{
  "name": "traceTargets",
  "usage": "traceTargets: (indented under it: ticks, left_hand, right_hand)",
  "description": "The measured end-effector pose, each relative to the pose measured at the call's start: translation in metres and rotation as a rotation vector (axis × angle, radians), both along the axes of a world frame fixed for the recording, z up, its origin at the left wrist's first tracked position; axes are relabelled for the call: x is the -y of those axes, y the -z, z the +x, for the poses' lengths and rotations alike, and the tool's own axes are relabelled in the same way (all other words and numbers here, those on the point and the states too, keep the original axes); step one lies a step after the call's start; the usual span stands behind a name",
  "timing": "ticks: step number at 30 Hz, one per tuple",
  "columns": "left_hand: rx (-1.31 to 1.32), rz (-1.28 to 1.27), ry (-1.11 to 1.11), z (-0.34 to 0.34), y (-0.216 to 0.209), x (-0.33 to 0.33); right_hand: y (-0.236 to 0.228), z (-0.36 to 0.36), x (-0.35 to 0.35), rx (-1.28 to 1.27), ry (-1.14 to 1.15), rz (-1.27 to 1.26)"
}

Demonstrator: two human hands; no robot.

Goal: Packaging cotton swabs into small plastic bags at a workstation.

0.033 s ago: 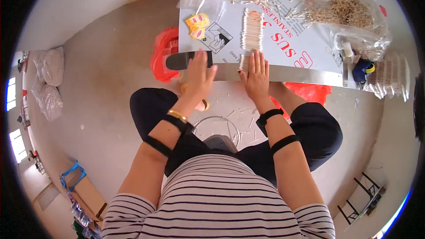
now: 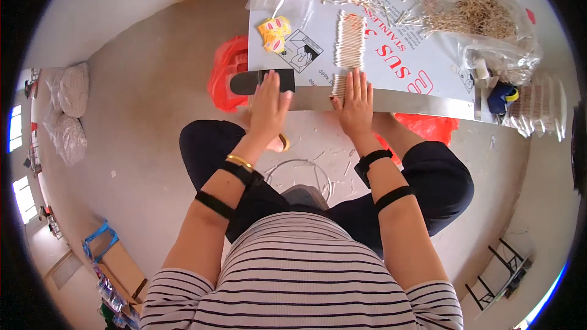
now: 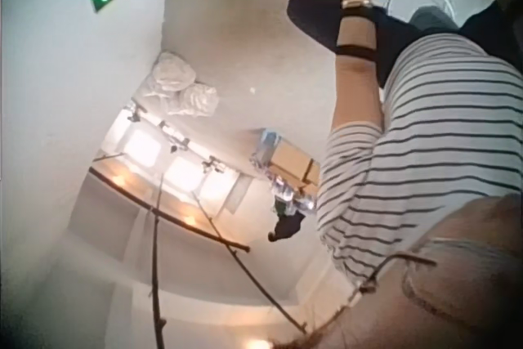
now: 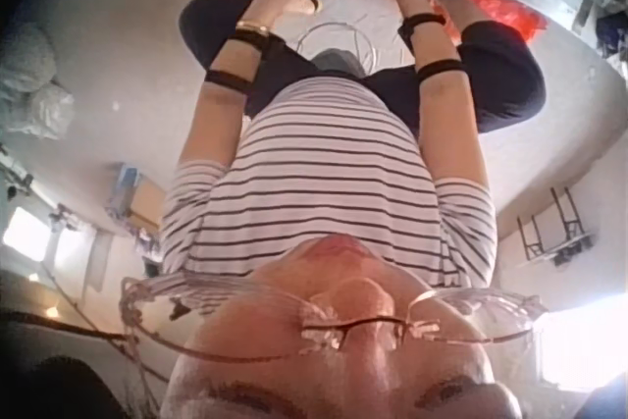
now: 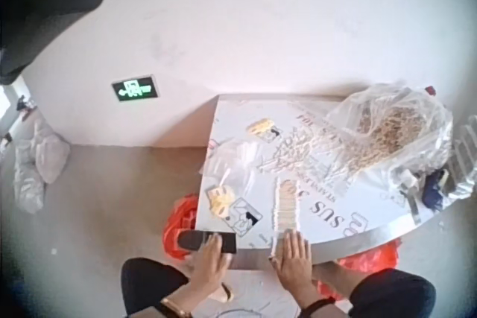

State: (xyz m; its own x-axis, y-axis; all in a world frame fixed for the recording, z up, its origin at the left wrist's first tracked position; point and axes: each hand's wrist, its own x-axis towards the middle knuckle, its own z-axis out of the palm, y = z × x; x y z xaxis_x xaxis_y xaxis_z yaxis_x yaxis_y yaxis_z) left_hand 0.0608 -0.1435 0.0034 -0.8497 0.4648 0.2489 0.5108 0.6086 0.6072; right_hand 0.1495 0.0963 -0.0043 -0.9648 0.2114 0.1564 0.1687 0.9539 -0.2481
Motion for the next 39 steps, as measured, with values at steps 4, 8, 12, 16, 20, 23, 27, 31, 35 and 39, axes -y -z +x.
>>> traceTargets:
  ticks: [4,8,12,16,20,23,27,31,35,39]
  left_hand:
    - [0.205,0.054,0.018,0.013,-0.021,0.046]
    - [0.195,0.112,0.027,0.016,-0.042,0.053]
    - [0.023,0.097,0.018,-0.018,-0.049,0.044]
    - [-0.06,0.133,-0.013,-0.081,-0.042,0.029]
    - [-0.05,0.062,-0.005,-0.134,-0.029,0.008]
    - [-0.088,0.0,-0.061,-0.161,-0.014,-0.004]
    - [0.003,-0.278,-0.254,-0.166,-0.01,-0.018]
    - [0.034,-0.328,-0.249,-0.166,-0.011,-0.019]
    - [0.268,-0.163,-0.242,-0.167,-0.014,-0.014]
    - [0.435,0.136,-0.237,-0.166,-0.006,-0.001]
  right_hand:
    - [-0.002,-0.007,0.015,-0.004,-0.017,-0.051]
    - [-0.002,-0.027,0.055,0.002,-0.096,-0.057]
    - [-0.001,-0.06,0.084,-0.044,-0.096,-0.088]
    - [-0.005,-0.083,0.096,-0.022,-0.083,-0.069]
    - [-0.005,-0.083,0.096,-0.045,-0.098,-0.087]
    - [-0.006,-0.086,0.1,-0.025,-0.108,-0.105]
    - [-0.008,-0.085,0.097,0.019,-0.093,-0.113]
    - [-0.008,-0.086,0.097,0.018,-0.087,-0.113]
    - [-0.006,-0.085,0.095,0.03,-0.081,-0.093]
    - [-0.008,-0.085,0.098,0.053,-0.068,-0.034]
